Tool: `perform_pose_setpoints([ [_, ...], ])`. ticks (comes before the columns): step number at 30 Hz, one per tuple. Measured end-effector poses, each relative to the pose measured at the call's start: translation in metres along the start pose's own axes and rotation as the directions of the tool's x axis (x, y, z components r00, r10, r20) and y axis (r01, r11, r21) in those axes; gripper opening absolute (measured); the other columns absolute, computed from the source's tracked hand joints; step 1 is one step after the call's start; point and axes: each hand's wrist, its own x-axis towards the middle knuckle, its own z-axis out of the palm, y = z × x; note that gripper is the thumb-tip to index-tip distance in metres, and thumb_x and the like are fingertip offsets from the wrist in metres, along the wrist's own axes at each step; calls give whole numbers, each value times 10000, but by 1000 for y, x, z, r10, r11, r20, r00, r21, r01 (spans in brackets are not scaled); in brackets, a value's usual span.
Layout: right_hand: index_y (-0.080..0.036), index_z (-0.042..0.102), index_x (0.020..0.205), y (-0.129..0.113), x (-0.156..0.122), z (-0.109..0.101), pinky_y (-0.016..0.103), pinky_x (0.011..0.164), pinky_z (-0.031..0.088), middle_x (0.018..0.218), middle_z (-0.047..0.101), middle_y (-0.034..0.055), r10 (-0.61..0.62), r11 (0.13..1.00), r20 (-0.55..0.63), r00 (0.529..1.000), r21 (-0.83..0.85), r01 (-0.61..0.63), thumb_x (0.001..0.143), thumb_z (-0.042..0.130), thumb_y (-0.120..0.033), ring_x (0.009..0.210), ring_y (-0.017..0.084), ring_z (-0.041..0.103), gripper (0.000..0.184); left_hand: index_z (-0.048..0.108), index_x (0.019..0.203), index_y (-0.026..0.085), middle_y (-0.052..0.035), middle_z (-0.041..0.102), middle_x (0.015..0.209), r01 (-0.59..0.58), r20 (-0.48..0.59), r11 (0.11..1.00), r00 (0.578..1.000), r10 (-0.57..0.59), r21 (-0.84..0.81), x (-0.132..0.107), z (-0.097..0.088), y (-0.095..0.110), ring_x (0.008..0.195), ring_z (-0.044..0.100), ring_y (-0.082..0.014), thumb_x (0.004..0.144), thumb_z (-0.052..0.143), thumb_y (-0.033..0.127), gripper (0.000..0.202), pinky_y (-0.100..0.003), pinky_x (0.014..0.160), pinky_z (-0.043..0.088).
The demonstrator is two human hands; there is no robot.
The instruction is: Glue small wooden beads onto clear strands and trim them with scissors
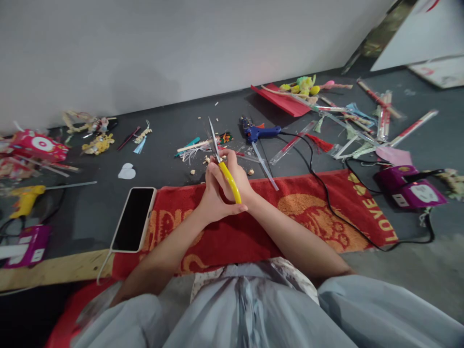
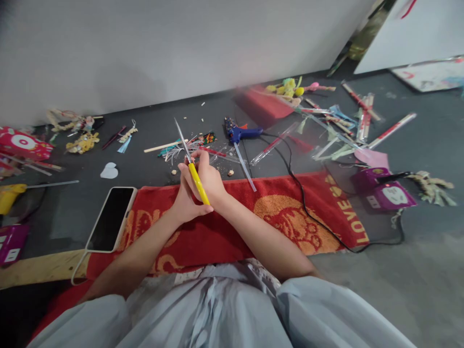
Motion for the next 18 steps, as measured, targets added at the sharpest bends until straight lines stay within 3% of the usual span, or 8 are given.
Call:
perform_pose_setpoints([
  [4, -220, 363, 1108, -1, 1, -1, 392, 736, 472, 817, 686, 44, -16, 999, 0, 1000, -35, 16, 850, 391, -532, 699, 229, 656, 405, 98, 1469, 263, -181, 158, 1543, -9, -11, 1000, 1000, 9, 7, 1, 2, -2, 1487, 77, -373, 476, 761, 711, 1275, -570, 1210, 141],
  [18, -216, 327, 1151, 0, 3, -1, 405, 753, 495, 964, 708, 90, -40, 993, 22, 999, -108, 42, 867, 334, -527, 745, 254, 680, 421, 153, 1423, 276, -167, 264, 1461, -38, -87, 999, 995, 41, 33, 3, 7, -7, 1440, 207, -372, 477, 812, 623, 1204, -584, 1182, 199],
])
